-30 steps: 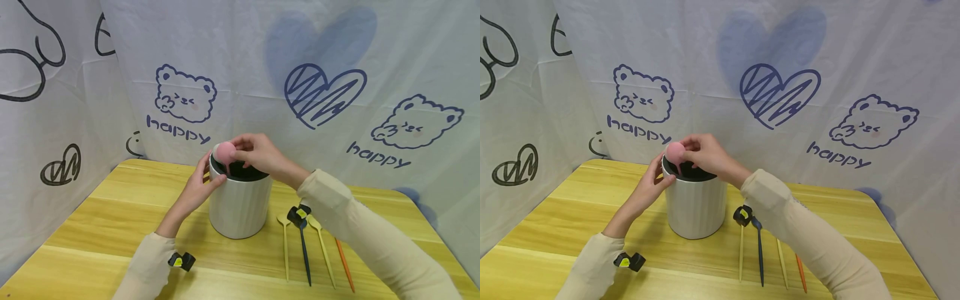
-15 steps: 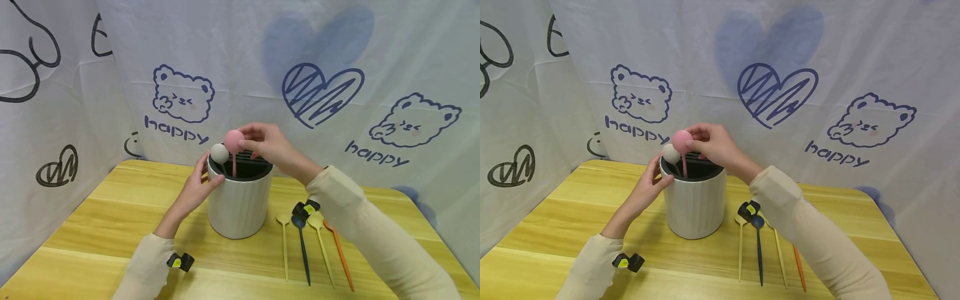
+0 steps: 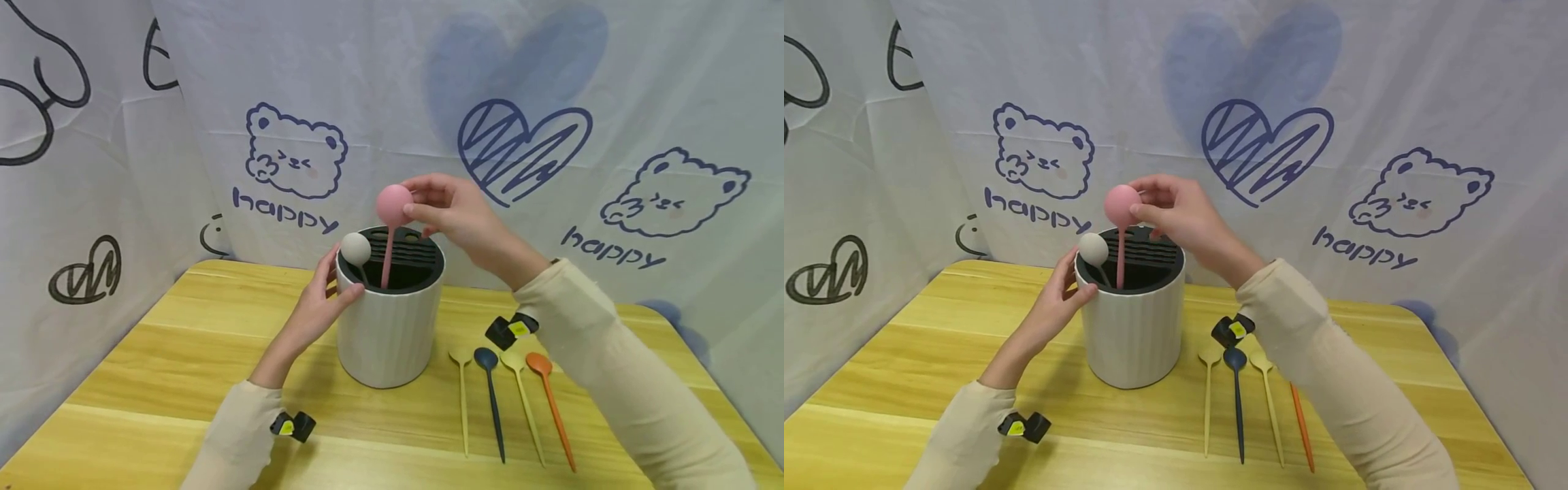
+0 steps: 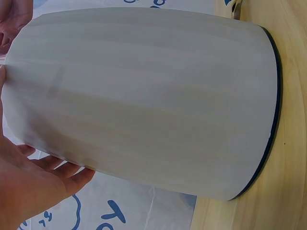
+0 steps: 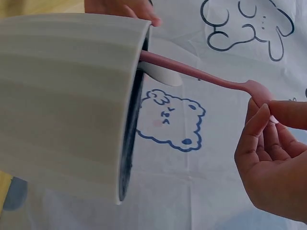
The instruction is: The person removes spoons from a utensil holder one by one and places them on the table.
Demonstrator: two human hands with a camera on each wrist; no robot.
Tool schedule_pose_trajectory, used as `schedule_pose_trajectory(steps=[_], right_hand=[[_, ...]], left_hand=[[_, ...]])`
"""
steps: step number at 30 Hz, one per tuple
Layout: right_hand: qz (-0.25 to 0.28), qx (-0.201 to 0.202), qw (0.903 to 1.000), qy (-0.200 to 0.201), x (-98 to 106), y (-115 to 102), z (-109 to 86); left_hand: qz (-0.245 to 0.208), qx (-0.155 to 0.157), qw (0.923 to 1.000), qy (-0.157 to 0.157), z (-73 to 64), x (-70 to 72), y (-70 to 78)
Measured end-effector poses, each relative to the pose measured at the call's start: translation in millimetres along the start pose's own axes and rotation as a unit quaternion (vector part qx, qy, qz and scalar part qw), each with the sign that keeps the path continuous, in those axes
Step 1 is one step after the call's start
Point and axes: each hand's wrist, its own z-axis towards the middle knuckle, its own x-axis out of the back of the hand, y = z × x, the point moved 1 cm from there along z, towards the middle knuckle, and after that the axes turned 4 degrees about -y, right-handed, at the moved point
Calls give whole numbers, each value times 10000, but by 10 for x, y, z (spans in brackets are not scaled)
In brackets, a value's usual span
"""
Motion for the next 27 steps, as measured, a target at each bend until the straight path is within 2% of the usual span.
schedule_pose_trajectory(steps=[19,27], right_hand=[[201,822,9960,285,220,-216,-87],[479,1088,9915,519,317,-283,-158]], left_hand=[[-4,0,10000,-19,-11,9,2],[11,-3,10000,-20,-4,4,-10]])
